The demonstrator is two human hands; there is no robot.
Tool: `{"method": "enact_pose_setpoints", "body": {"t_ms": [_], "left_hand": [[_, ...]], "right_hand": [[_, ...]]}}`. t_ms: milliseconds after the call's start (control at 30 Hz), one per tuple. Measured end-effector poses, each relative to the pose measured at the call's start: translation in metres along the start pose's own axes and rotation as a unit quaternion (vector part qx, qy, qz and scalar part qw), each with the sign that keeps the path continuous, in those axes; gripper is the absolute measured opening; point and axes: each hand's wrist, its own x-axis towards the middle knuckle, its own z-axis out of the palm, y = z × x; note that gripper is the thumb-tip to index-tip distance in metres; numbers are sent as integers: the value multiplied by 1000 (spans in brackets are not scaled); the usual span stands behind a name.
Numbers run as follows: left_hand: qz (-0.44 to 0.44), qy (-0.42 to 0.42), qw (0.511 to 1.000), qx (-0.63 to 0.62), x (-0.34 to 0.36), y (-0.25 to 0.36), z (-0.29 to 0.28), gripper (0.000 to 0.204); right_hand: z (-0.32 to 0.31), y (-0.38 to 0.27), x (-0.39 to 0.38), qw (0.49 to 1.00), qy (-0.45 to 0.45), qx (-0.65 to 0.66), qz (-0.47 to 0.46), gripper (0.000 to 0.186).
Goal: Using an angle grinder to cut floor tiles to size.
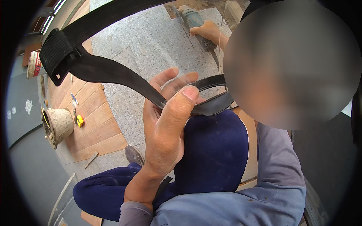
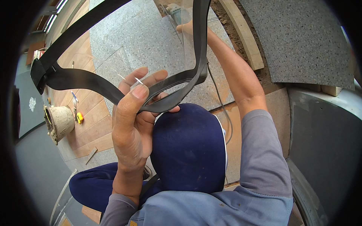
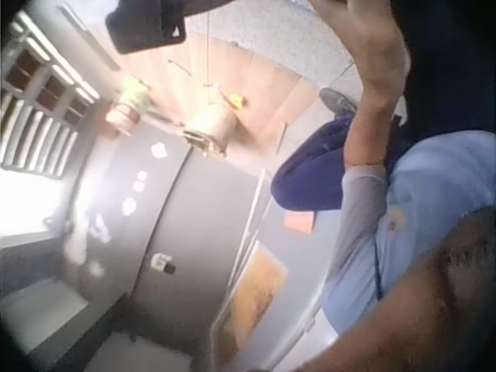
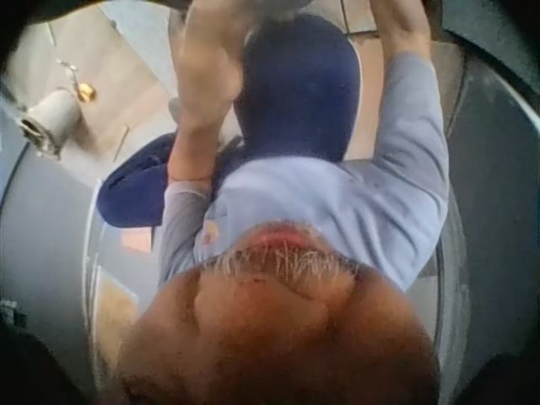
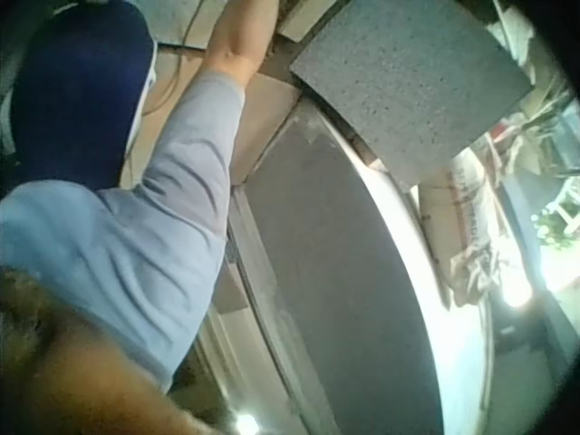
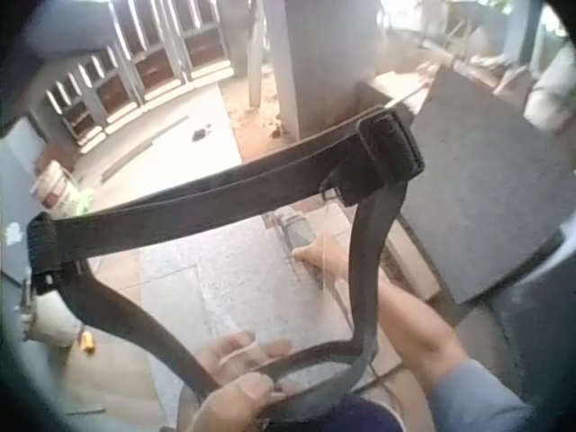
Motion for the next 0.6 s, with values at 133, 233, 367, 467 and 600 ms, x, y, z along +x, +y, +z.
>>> {"method": "enact_pose_setpoints", "body": {"t_ms": [133,233,367,467,600], "left_hand": [[-1,3,1000,-1,0,0,0,74],[-5,6,1000,-2,-1,1,2,74],[-4,1,1000,-2,-1,2,2,73],[-6,1,1000,0,-1,2,2,72],[-9,3,1000,-8,-3,3,3,71]], "right_hand": [[-2,-1,-4,1000,-13,12,-5,49],[-2,1,-5,1000,-18,4,1,48],[3,7,-1,1000,-18,6,5,45],[5,13,0,1000,-4,-1,-3,43],[3,12,-3,1000,-7,4,-11,44]]}}
